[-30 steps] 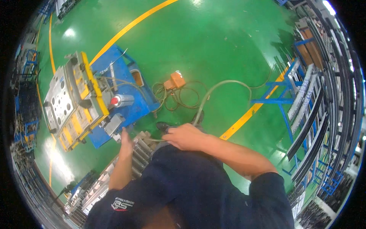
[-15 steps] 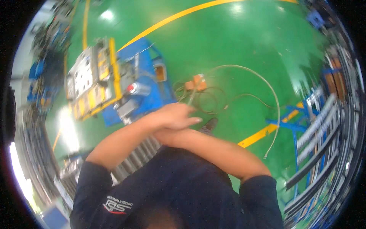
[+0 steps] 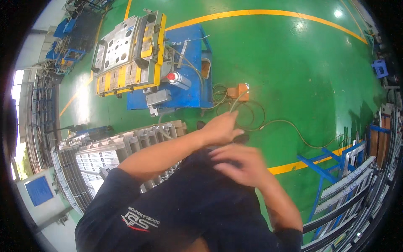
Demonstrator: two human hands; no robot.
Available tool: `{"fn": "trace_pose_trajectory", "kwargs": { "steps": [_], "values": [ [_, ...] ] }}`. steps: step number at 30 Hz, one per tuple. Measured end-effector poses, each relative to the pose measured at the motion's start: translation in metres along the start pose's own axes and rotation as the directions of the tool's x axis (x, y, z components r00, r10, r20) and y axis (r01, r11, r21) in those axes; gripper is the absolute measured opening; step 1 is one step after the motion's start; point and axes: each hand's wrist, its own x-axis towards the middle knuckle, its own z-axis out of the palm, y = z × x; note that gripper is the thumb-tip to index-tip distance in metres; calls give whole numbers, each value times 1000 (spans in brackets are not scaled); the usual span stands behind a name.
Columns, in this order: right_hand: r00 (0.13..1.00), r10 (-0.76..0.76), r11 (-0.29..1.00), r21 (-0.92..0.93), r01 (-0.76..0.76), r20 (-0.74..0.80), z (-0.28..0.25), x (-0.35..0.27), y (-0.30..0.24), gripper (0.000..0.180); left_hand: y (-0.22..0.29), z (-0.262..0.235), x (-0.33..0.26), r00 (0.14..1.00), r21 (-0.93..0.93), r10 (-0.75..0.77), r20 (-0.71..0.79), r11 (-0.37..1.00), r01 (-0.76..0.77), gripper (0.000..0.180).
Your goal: The person uses a pneumatic rivet gun to fasten metal profiles on a long window frame. They then use a hammer to tap the frame, move to a machine to adjust a small metal piece, and return to the frame to continue riveting. The person also sprays a lubricant on the tool and connects a hose before resuming work.
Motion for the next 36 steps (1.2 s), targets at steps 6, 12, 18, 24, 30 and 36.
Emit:
{"fn": "trace_pose_trajectory", "kwargs": {
  "steps": [6,12,18,24,30,36],
  "values": [
    [938,87,769,-575,-277,-336,-30,-19,24,96,12,-68,-79,869,-109,410,276,912,-396,23],
    [983,-160,870,-482,101,-84,16,32,82,49,39,-113,-117,784,-113,483,390,870,-480,18],
    [882,56,967,-195,-165,-469,17,8,91,33,62,-119,-134,930,297,298,-217,927,-228,28],
    [757,-237,610,-700,-371,-608,-88,-63,133,26,-10,-71,-174,867,450,356,-350,875,-178,36],
    [481,-177,576,-487,-657,-859,-169,-130,189,29,-60,-112,-209,680,359,343,-649,925,-124,43],
    [333,342,407,-181,-895,-879,-127,-151,136,56,-1,-196,-174,864,505,146,-483,852,138,87]
  ]
}}
